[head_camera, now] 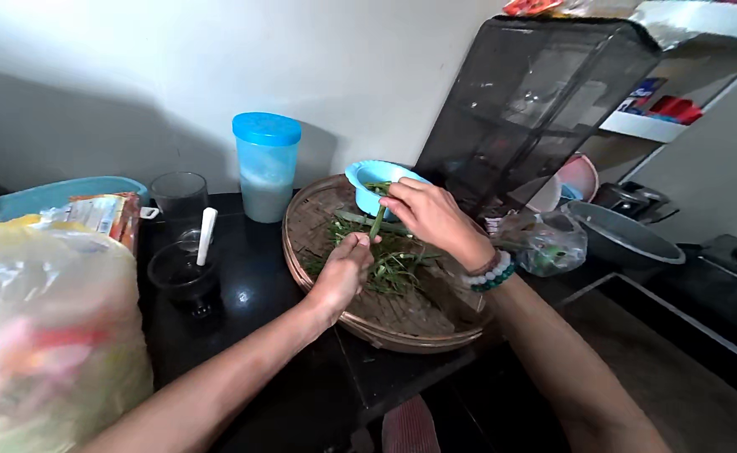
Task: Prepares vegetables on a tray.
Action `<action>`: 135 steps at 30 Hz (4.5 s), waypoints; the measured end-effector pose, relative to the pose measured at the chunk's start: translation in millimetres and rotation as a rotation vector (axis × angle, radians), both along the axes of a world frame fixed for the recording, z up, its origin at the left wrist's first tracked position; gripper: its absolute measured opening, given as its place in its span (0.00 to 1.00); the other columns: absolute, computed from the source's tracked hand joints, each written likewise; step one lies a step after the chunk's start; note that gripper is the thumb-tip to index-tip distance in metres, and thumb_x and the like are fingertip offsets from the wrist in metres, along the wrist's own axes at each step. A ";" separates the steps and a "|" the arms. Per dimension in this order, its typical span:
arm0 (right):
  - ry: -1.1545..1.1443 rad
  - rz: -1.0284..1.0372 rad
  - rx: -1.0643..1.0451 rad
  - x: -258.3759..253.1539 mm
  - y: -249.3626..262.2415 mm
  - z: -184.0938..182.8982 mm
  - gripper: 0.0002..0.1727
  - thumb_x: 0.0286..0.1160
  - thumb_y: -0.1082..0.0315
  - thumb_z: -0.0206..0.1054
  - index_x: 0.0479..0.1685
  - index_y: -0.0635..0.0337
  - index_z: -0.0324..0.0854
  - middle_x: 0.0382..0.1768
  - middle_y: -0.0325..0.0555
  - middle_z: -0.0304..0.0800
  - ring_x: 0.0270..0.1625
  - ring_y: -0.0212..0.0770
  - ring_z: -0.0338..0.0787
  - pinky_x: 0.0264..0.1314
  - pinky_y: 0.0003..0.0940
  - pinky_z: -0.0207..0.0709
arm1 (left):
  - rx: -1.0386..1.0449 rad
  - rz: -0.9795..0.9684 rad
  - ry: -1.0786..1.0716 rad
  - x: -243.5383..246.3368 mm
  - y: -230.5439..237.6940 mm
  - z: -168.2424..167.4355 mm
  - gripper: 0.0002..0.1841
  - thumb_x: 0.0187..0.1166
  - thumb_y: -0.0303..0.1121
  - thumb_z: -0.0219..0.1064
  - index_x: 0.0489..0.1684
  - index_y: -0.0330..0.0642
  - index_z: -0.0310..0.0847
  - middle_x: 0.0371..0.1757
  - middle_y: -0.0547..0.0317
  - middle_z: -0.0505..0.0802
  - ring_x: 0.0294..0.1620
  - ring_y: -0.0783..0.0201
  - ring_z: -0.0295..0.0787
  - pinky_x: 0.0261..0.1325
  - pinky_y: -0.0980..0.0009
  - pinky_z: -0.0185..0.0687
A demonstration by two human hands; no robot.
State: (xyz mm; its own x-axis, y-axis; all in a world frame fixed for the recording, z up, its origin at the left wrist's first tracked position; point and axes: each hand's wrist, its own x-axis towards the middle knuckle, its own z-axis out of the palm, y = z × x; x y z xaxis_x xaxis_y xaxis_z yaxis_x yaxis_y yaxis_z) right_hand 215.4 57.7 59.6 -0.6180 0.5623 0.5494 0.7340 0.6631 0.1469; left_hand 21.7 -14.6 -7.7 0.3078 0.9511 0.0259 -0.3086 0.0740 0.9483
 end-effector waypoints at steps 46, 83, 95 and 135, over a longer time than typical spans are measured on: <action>0.165 -0.042 -0.188 -10.4 -33.4 -39.2 0.23 0.93 0.50 0.49 0.83 0.23 0.73 0.47 0.39 0.92 0.39 0.44 0.91 0.35 0.53 0.83 | -0.015 0.216 0.041 3.9 8.2 -4.5 0.11 0.97 0.41 0.44 0.53 0.48 0.70 0.19 0.68 0.65 0.13 0.73 0.57 0.16 0.78 0.54; 0.184 -0.034 -0.185 -25.6 -19.3 -51.9 0.23 0.93 0.50 0.48 0.82 0.19 0.73 0.40 0.39 0.90 0.34 0.43 0.88 0.30 0.48 0.79 | -0.182 0.231 -0.217 -2.3 8.6 4.6 0.19 0.97 0.45 0.40 0.39 0.45 0.69 0.14 0.71 0.62 0.09 0.77 0.53 0.13 0.83 0.52; 0.317 -0.049 -0.213 -10.7 -29.0 -41.8 0.23 0.94 0.51 0.48 0.83 0.26 0.75 0.55 0.40 0.93 0.48 0.45 0.93 0.45 0.57 0.85 | -0.192 0.190 -0.273 0.0 3.0 6.6 0.22 0.98 0.45 0.38 0.37 0.43 0.71 0.12 0.71 0.62 0.08 0.76 0.53 0.12 0.83 0.51; 0.222 -0.124 -0.193 -4.0 -10.9 -44.1 0.23 0.93 0.51 0.48 0.82 0.24 0.75 0.45 0.43 0.93 0.39 0.49 0.92 0.35 0.58 0.82 | -0.241 0.082 -0.219 -1.9 4.6 7.6 0.21 0.97 0.48 0.40 0.37 0.45 0.70 0.12 0.71 0.62 0.07 0.77 0.55 0.11 0.84 0.53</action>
